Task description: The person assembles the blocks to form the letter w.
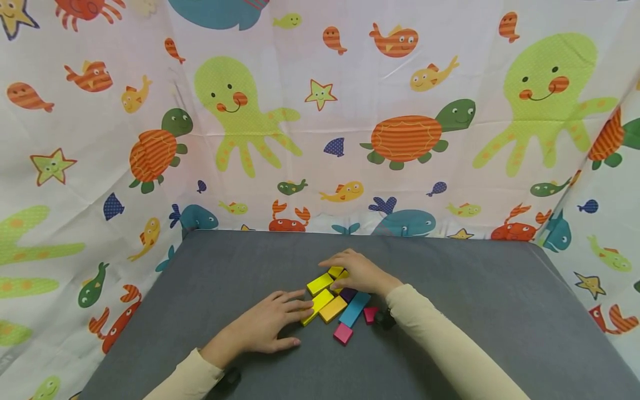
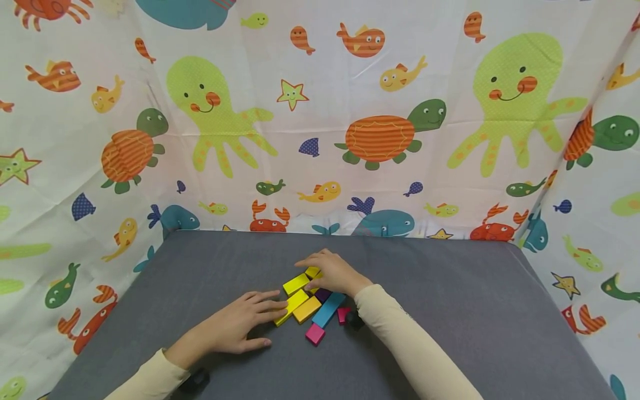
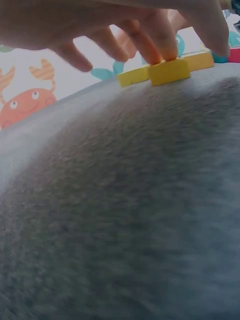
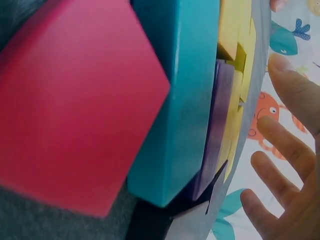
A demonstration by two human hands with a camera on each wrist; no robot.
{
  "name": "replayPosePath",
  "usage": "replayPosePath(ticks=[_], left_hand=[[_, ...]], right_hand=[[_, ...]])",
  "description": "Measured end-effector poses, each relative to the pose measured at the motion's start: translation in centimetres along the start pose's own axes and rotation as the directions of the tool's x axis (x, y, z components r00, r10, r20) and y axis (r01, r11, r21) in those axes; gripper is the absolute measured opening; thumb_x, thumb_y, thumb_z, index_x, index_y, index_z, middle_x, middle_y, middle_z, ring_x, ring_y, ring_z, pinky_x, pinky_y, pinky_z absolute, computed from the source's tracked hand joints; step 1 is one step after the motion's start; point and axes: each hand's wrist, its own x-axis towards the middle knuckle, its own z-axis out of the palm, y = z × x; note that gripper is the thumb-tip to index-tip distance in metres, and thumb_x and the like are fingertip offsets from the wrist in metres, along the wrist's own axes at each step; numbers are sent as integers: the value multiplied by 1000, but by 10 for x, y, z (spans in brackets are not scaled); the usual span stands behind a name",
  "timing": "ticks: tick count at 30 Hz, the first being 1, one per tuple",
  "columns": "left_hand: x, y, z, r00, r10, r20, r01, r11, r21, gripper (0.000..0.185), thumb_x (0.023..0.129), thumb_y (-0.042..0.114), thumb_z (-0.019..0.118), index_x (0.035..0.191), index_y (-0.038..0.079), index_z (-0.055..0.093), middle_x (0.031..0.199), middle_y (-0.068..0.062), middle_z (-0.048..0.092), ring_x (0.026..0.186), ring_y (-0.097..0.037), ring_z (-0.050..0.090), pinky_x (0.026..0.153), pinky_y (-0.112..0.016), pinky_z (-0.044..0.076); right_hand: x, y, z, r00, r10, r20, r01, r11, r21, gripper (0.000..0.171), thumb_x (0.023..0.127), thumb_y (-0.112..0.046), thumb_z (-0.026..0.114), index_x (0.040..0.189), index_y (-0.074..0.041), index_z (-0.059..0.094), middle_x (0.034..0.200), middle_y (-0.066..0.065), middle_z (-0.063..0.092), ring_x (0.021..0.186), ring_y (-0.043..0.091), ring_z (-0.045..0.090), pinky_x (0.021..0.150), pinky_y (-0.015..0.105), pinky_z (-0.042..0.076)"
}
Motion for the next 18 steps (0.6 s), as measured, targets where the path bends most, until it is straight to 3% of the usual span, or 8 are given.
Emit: replayPosePath(ticks=[12, 18], left_hand=[[-11, 19, -6, 995, -35, 98, 41, 997, -62, 67, 93, 53, 60, 149, 21, 43, 156, 4, 40, 153, -23, 26, 120, -51, 35], [-13, 31, -6, 984, -87, 154, 100, 992, -77, 67, 92, 52, 61, 146, 16, 43, 160, -3, 31, 146, -22, 38, 117, -45, 41]], right_hand=[[3, -12, 5, 1000, -30, 0, 30, 1000, 3, 57, 86, -32, 76, 139, -20, 58, 137, 4, 62, 125, 29, 50, 106, 53, 45], [5, -17, 8, 1000, -27, 3, 27, 1000, 5, 54, 87, -30, 76, 138, -19, 60, 136, 4, 63, 124, 28, 50, 106, 53, 44]])
